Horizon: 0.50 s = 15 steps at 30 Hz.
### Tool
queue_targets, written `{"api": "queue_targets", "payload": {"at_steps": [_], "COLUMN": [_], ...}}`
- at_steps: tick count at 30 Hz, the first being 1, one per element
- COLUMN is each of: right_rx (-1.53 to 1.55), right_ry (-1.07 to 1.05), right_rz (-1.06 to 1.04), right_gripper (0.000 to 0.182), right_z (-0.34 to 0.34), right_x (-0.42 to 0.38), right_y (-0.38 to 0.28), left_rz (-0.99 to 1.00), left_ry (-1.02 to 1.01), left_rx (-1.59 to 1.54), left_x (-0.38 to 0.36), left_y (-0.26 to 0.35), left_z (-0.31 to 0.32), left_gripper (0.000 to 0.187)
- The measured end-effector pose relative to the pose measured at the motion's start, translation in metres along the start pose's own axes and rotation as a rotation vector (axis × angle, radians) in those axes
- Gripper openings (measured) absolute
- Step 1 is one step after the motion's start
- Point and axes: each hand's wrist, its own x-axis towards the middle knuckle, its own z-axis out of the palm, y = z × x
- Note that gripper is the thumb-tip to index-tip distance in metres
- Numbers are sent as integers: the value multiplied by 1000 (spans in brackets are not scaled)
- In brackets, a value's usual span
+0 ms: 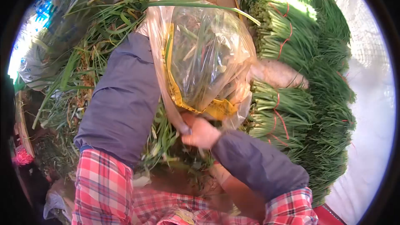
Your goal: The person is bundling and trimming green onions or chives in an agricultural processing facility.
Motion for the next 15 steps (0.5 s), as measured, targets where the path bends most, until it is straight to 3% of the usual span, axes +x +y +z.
{"api": "queue_targets", "payload": {"at_steps": [3, 5, 6, 7, 8, 9, 11, 12, 13, 15], "right_rx": [-141, 14, 198, 135, 62, 56, -160, -296, -409, -697], "right_ry": [262, 317, 312, 315, 325, 328, 314, 280, 194, 110], "right_rz": [-333, -355, -316, -273, -235, -157, -93, -4, 33, -32], "right_gripper": [56, 44, 41, 40, 40, 41, 51, 56, 61, 56], "right_z": [15, 37, 40, 41, 37, 37, 33, 27, 20, 12], "right_x": [30, 40, 40, 40, 43, 34, 34, 25, 27, 25], "right_y": [36, 65, 70, 71, 66, 50, 45, 27, 22, 10], "left_rz": [53, 192, 224, 229, 298, 244, 138, 74, -222, -900], "left_ry": [-321, -587, -335, -123, 98, 312, 490, 572, 445, 214], "left_rx": [-501, -755, -697, -479, -563, -699, -533, -452, -617, -915], "left_x": [-59, -135, -204, -252, -296, -332, -394, -424, -441, -472], "left_y": [38, 68, 91, 97, 76, 43, -93, -160, -163, -167], "left_z": [-48, -96, -112, -132, -160, -189, -166, -155, -97, 19], "left_gripper": [34, 33, 42, 44, 39, 31, 13, 18, 18, 29]}}
